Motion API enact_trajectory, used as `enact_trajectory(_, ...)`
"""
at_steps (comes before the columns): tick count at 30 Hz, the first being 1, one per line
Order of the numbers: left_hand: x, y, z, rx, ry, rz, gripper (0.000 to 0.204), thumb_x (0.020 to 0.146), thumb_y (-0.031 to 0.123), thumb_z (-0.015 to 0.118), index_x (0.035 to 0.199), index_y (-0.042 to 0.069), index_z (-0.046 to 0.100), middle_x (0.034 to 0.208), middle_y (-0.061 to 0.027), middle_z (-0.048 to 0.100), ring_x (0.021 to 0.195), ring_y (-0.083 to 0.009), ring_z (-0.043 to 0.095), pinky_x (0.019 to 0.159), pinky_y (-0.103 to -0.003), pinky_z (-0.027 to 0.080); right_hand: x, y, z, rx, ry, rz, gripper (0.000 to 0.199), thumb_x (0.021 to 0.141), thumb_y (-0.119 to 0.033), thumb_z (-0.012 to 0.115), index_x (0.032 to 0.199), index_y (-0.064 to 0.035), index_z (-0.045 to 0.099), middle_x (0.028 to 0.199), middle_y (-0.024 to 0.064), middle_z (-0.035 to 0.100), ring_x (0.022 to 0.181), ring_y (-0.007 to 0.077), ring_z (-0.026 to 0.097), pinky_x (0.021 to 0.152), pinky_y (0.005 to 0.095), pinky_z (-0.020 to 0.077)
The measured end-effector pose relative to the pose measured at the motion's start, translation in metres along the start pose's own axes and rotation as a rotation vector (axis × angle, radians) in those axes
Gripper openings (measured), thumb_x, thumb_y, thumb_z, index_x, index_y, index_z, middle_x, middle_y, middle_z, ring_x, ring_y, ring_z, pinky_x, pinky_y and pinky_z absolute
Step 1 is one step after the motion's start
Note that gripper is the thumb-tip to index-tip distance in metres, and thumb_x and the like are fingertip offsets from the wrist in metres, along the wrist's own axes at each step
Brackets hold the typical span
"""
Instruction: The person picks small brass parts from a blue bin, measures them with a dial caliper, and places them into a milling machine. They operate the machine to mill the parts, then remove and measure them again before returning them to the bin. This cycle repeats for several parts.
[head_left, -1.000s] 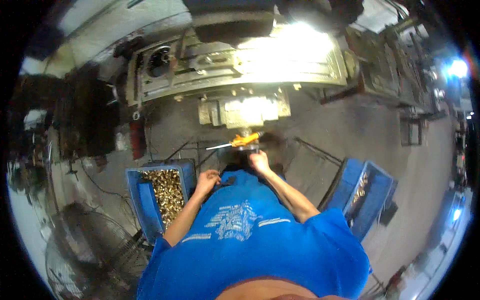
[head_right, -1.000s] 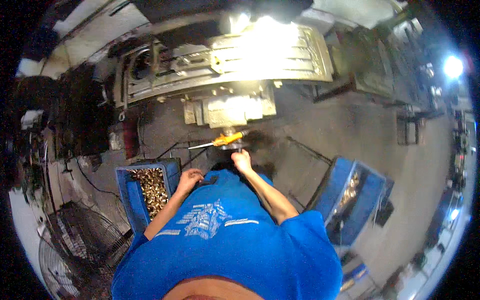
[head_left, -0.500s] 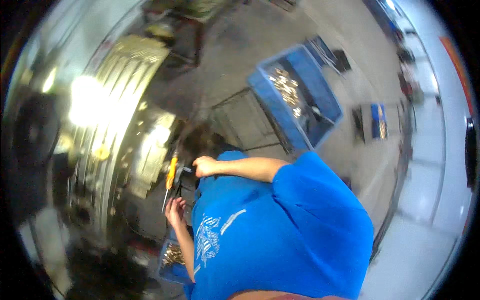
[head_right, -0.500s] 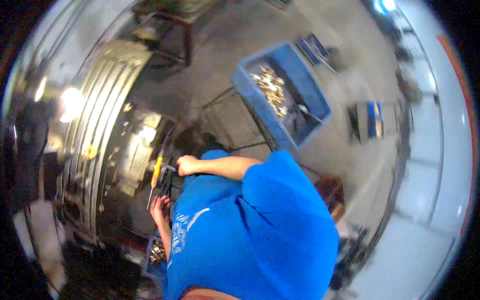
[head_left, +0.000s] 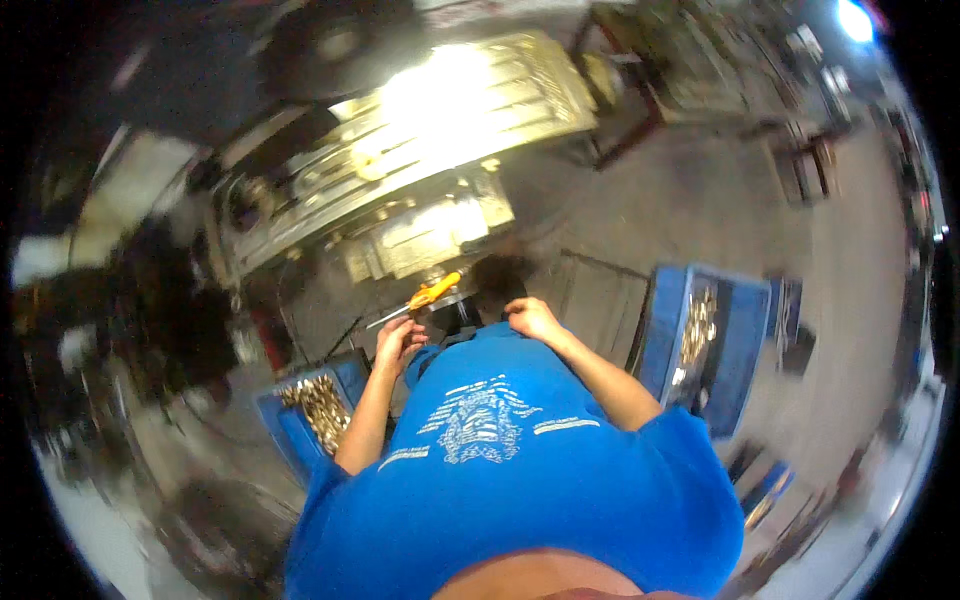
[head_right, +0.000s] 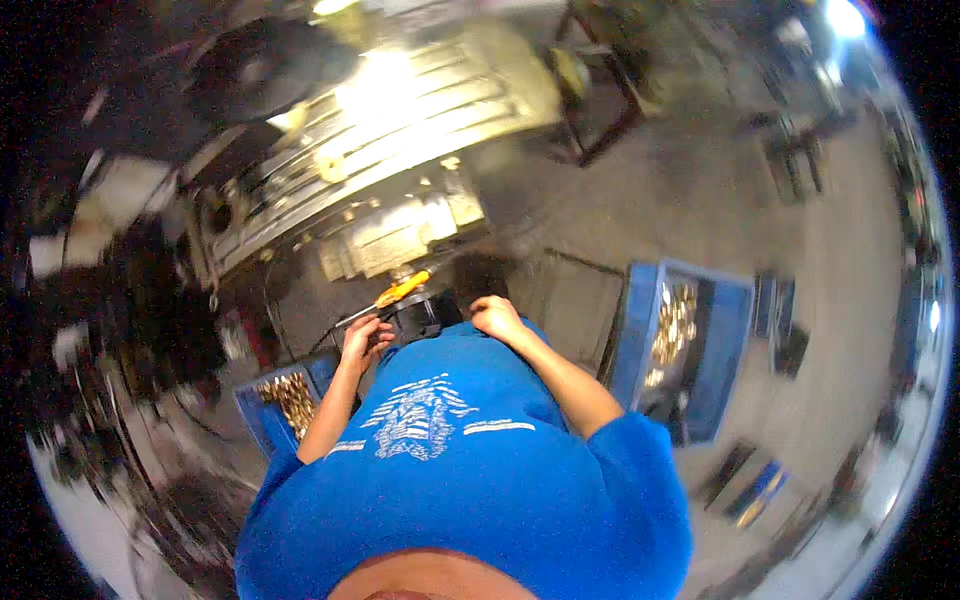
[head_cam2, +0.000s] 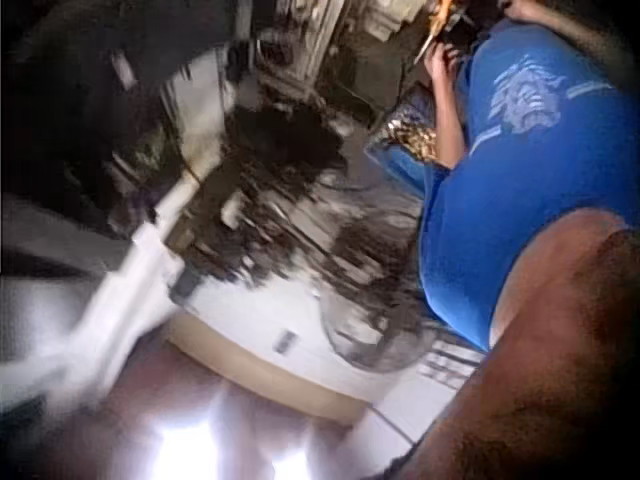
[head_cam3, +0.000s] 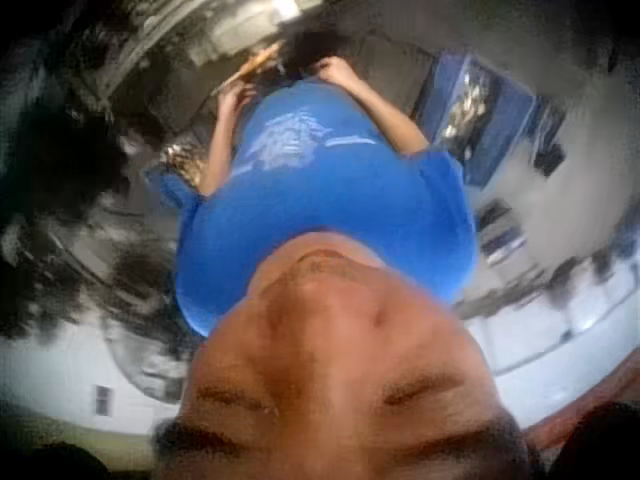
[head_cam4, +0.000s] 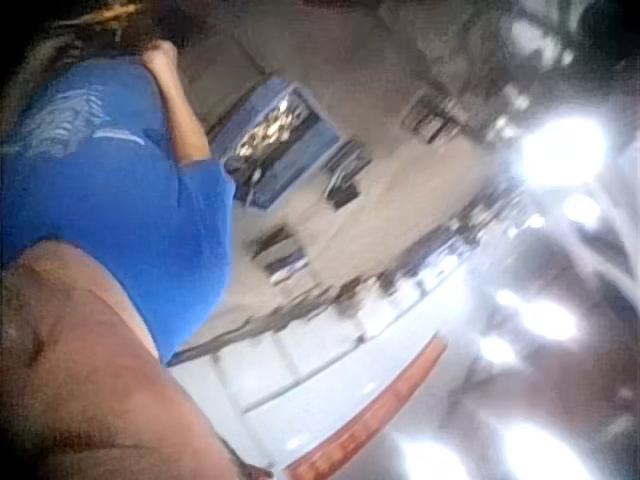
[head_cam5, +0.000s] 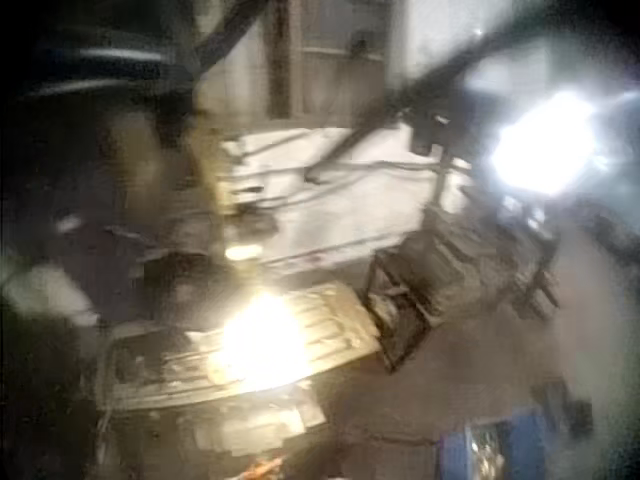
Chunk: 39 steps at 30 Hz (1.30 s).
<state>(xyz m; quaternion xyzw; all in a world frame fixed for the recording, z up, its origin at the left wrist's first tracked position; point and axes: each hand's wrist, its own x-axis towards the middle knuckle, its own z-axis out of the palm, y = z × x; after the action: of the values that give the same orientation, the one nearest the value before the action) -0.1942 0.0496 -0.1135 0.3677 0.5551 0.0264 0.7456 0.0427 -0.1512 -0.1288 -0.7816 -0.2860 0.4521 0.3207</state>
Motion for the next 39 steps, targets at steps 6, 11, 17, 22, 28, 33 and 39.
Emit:
enact_trajectory(6, -0.025, -0.039, 0.017, -0.067, 0.16, 0.163, 0.039, 0.084, 0.015, 0.057, 0.118, -0.002, 0.047, 0.079, -0.0116, 0.063, 0.065, -0.018, 0.063, 0.057, -0.027, 0.05, -0.002, -0.009, -0.045, -0.086, -0.198, -0.015, 0.041, 0.061, -0.017, 0.057, 0.099, 0.0003, 0.064, 0.089, 0.0208, 0.065, 0.085, 0.0298, 0.063, 0.078, 0.0334, 0.0483)
enact_trajectory(11, -0.052, -0.046, 0.035, -0.122, 0.248, 0.265, 0.033, 0.079, 0.004, 0.058, 0.111, -0.004, 0.053, 0.071, -0.0098, 0.062, 0.063, -0.0167, 0.063, 0.056, -0.025, 0.049, 0.034, -0.044, -0.039, -0.201, -0.253, -0.307, 0.054, 0.058, -0.013, 0.059, 0.111, -0.0021, 0.058, 0.106, 0.0201, 0.06, 0.1, 0.0304, 0.058, 0.088, 0.0344, 0.0447)
enact_trajectory(17, -0.044, -0.022, 0.027, -0.242, 0.188, 0.187, 0.047, 0.081, 0.007, 0.056, 0.124, -0.003, 0.039, 0.091, -0.0168, 0.064, 0.072, -0.0207, 0.065, 0.06, -0.027, 0.053, 0.087, -0.095, 0.021, -0.551, -0.427, -0.598, 0.073, 0.056, -0.013, 0.06, 0.127, -0.006, 0.044, 0.122, 0.0169, 0.052, 0.111, 0.0318, 0.049, 0.095, 0.0341, 0.0401)
enact_trajectory(22, -0.019, -0.002, 0.019, -0.264, 0.054, 0.115, 0.05, 0.086, 0.027, 0.058, 0.122, -0.001, 0.038, 0.089, -0.0145, 0.063, 0.071, -0.021, 0.065, 0.057, -0.029, 0.054, 0.096, -0.103, 0.05, -0.854, -0.435, -0.639, 0.076, 0.055, -0.015, 0.064, 0.128, -0.0107, 0.044, 0.117, 0.0113, 0.055, 0.104, 0.0321, 0.049, 0.089, 0.0363, 0.0426)
enact_trajectory(28, 0.0, 0.026, 0.036, -0.215, 0.009, 0.108, 0.038, 0.087, 0.034, 0.056, 0.111, 0.005, 0.049, 0.083, -0.012, 0.063, 0.06, -0.0191, 0.064, 0.049, -0.028, 0.052, 0.103, -0.102, 0.075, -0.787, -0.295, -0.723, 0.054, 0.056, -0.02, 0.067, 0.107, -0.0053, 0.055, 0.091, 0.0152, 0.063, 0.09, 0.0324, 0.058, 0.086, 0.0415, 0.0439)
enact_trajectory(33, 0.013, 0.037, 0.049, -0.076, 0.094, 0.427, 0.031, 0.081, 0.029, 0.062, 0.096, 0.002, 0.058, 0.067, -0.0078, 0.059, 0.047, -0.0117, 0.056, 0.038, -0.024, 0.044, 0.099, -0.129, 0.073, -0.671, -0.334, -0.682, 0.029, 0.055, -0.016, 0.065, 0.081, -0.006, 0.06, 0.071, 0.0147, 0.061, 0.079, 0.0317, 0.06, 0.083, 0.0422, 0.0451)
enact_trajectory(39, -0.036, 0.103, 0.047, 0.143, 0.007, 0.593, 0.016, 0.077, 0.01, 0.054, 0.084, -0.002, 0.061, 0.063, -0.0082, 0.06, 0.043, -0.0107, 0.054, 0.034, -0.021, 0.041, 0.064, -0.168, 0.041, -0.303, -0.19, -0.707, 0.07, 0.057, -0.012, 0.065, 0.124, -0.0116, 0.045, 0.1, 0.0197, 0.056, 0.088, 0.0356, 0.057, 0.074, 0.0402, 0.0482)
